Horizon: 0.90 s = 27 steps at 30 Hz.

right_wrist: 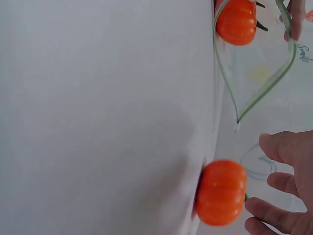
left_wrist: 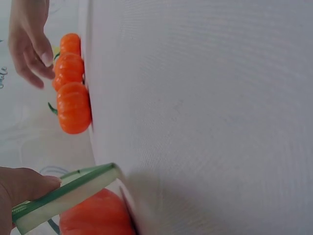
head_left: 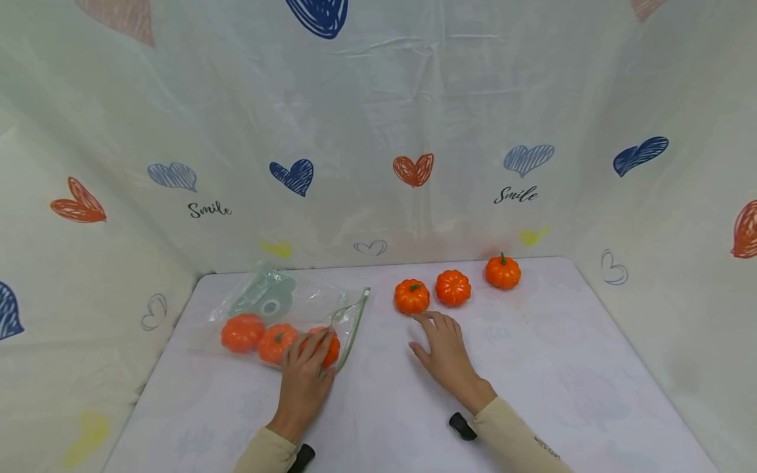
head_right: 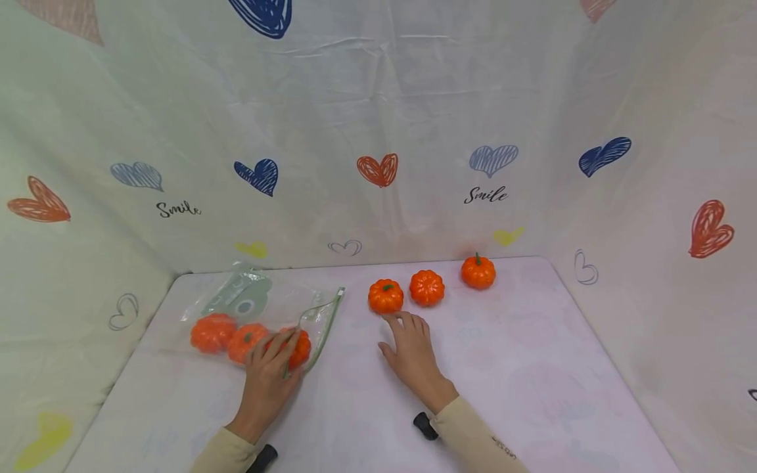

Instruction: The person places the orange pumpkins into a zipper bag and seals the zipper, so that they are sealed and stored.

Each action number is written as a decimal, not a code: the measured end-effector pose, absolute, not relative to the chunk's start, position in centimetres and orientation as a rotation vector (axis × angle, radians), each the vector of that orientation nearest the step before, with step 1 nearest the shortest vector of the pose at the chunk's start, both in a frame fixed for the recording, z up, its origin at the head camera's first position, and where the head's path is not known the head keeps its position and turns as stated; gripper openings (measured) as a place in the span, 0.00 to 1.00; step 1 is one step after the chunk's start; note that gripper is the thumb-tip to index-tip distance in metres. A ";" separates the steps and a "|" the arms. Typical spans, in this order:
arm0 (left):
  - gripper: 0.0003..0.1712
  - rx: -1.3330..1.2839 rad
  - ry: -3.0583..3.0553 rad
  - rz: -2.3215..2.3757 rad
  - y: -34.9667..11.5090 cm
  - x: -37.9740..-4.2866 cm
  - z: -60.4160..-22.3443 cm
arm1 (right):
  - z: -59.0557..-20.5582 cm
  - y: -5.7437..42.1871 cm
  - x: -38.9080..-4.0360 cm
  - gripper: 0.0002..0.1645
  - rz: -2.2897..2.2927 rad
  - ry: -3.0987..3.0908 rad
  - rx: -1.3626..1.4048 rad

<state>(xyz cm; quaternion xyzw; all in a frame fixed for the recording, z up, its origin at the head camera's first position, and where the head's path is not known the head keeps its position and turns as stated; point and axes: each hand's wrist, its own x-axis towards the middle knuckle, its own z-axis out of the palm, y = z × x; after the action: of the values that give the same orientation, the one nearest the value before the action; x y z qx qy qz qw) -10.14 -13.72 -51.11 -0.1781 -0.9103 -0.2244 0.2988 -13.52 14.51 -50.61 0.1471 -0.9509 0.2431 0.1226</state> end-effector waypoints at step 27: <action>0.49 -0.455 -2.455 -0.603 -13.8 -10.0 -51.2 | -50.9 25.4 -13.9 0.34 0.597 -2.812 0.199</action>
<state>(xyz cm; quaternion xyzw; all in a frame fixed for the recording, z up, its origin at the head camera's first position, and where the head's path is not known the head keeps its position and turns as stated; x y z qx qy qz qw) -9.98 -13.82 -51.25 -0.1699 -0.9168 -0.2252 0.2827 -13.86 25.39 -50.92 0.0686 -0.9676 0.2055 0.1297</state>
